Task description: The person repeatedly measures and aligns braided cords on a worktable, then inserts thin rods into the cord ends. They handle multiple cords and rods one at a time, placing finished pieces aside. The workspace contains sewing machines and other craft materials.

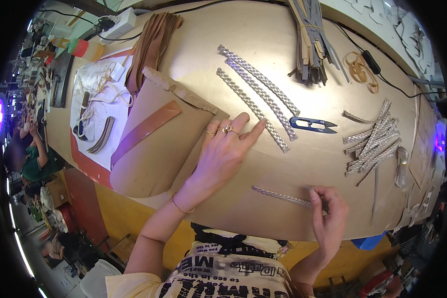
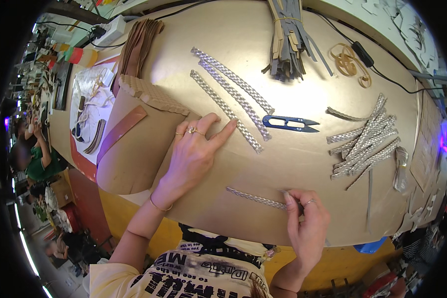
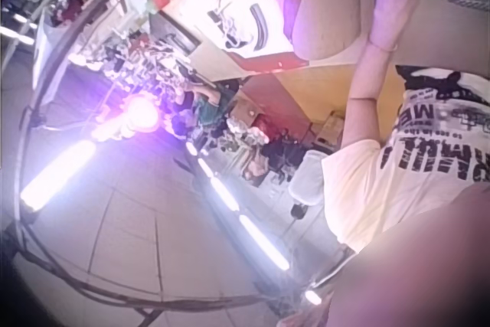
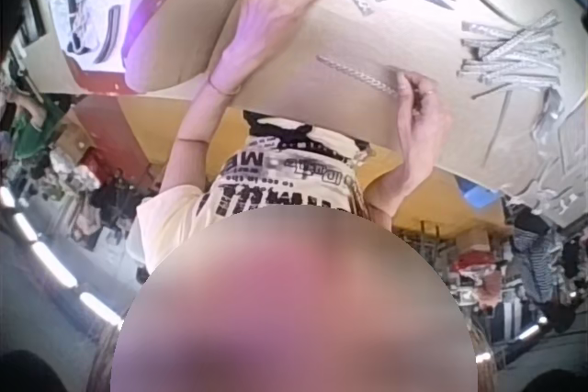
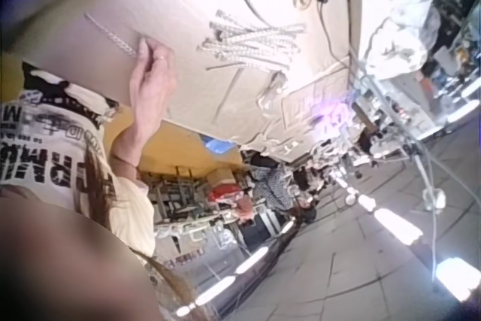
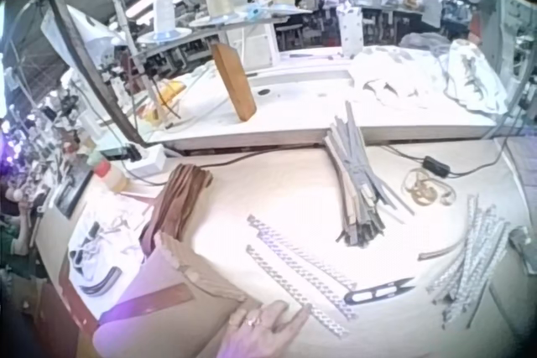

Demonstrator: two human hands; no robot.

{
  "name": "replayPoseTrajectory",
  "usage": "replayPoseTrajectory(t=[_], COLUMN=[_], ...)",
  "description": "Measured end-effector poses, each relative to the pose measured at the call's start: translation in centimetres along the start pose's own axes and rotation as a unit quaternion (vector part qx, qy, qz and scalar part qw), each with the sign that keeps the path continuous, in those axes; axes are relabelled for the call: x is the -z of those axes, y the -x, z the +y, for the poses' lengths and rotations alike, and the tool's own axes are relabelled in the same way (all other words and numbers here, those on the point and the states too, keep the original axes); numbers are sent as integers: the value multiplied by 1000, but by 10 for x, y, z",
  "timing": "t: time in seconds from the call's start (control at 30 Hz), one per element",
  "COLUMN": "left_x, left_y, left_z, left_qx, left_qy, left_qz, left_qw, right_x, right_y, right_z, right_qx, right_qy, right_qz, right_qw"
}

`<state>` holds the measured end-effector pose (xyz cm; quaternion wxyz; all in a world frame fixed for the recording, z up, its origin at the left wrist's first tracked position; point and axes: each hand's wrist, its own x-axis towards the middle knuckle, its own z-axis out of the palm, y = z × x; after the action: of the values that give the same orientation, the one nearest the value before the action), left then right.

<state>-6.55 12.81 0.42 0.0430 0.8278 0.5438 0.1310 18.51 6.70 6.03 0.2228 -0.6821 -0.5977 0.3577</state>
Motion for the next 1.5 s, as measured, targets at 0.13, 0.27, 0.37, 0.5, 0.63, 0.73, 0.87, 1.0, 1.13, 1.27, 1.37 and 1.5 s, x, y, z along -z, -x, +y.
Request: replayPoseTrajectory(t=[0.13, 0.27, 0.37, 0.5, 0.63, 0.73, 0.87, 1.0, 1.13, 1.27, 1.37, 1.5], left_x=[-1, 3, 13, 15, 10, 4, 0, -3, -5, -6, -5, -2], left_y=[1, 14, 41, 79, 105, 111, 107, 103, 103, 103, 103, 100], left_z=[3, 9, 20, 43, 63, 70, 71, 72, 72, 71, 71, 71], left_qx=[23, 68, 57, 10, 14, 44, 62, 66, 58, 59, 64, 72], left_qy=[3, 106, 140, 136, 101, 82, 66, 65, 69, 76, 80, 89], left_qz=[1, 54, 21, 15, 8, 2, -16, -30, -16, -12, -16, -16], left_qw=[1000, 991, 988, 991, 995, 996, 996, 995, 996, 995, 995, 993], right_x=[0, 0, 0, -1, -5, -11, -18, -23, -26, -29, -30, -25], right_y=[2, 5, 6, 8, 13, 19, 24, 23, 19, 17, 14, 10], right_z=[0, 0, 1, 0, -4, -9, -14, -12, -6, 2, 6, 7], right_qx=[4, -2, -14, -4, -6, -22, -36, -1, -23, -61, -65, -111], right_qy=[5, 10, 3, 10, -3, -31, -56, -37, -16, -63, -104, -114], right_qz=[3, 9, 11, 15, 0, -25, -49, -55, -63, -70, -62, -82], right_qw=[1000, 1000, 1000, 1000, 1000, 999, 997, 998, 998, 994, 991, 984])
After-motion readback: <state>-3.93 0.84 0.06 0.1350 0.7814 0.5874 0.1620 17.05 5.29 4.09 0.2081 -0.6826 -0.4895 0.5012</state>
